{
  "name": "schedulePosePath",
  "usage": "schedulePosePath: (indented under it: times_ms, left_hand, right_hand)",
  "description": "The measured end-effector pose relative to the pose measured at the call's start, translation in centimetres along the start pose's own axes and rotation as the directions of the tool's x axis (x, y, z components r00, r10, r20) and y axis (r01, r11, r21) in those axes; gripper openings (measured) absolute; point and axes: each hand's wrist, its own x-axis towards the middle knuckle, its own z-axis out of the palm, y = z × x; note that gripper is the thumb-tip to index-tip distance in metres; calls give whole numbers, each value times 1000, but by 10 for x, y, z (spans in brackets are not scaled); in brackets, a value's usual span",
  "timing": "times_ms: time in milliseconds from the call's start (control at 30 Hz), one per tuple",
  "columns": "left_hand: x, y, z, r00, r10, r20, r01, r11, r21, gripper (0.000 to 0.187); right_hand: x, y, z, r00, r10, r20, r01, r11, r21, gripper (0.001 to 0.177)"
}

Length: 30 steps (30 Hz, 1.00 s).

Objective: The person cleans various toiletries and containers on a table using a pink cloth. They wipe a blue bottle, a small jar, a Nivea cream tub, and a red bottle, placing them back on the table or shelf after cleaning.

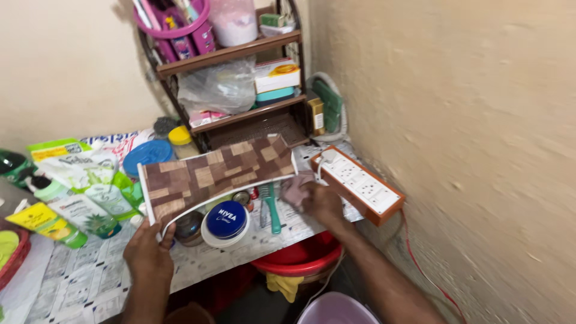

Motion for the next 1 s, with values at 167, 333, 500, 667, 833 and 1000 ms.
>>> schedulePosePath:
  times_ms: [167, 333, 500, 667, 833, 1000]
  left_hand:
    - [1, 0, 5, 1000, -15, -11, 15, 997, 74, 39]
    - [10, 3, 6, 1000, -5, 29, 0, 984, 176, 41]
    - [29, 3, -5, 991, 29, 132, -69, 948, 310, 47]
    - [42, -8, -28, 966, -11, 259, -109, 887, 448, 53]
    - [67, -47, -58, 915, -81, 395, -94, 910, 404, 57]
    - [71, -52, -59, 935, -283, 212, 168, 883, 438, 58]
  right_hand:
    - [6, -20, -56, 980, 133, -146, -90, 958, 272, 37]
    - [59, -54, -52, 970, 3, -241, 93, 917, 387, 35]
    - [143, -68, -14, 957, -57, -286, 119, 972, 202, 36]
    - [222, -37, 54, 995, -92, 38, 94, 994, -62, 44]
    - [281, -6, 121, 897, -62, 437, 184, 952, -244, 52]
    - [294, -22, 168, 766, -82, 638, 263, 945, -194, 60]
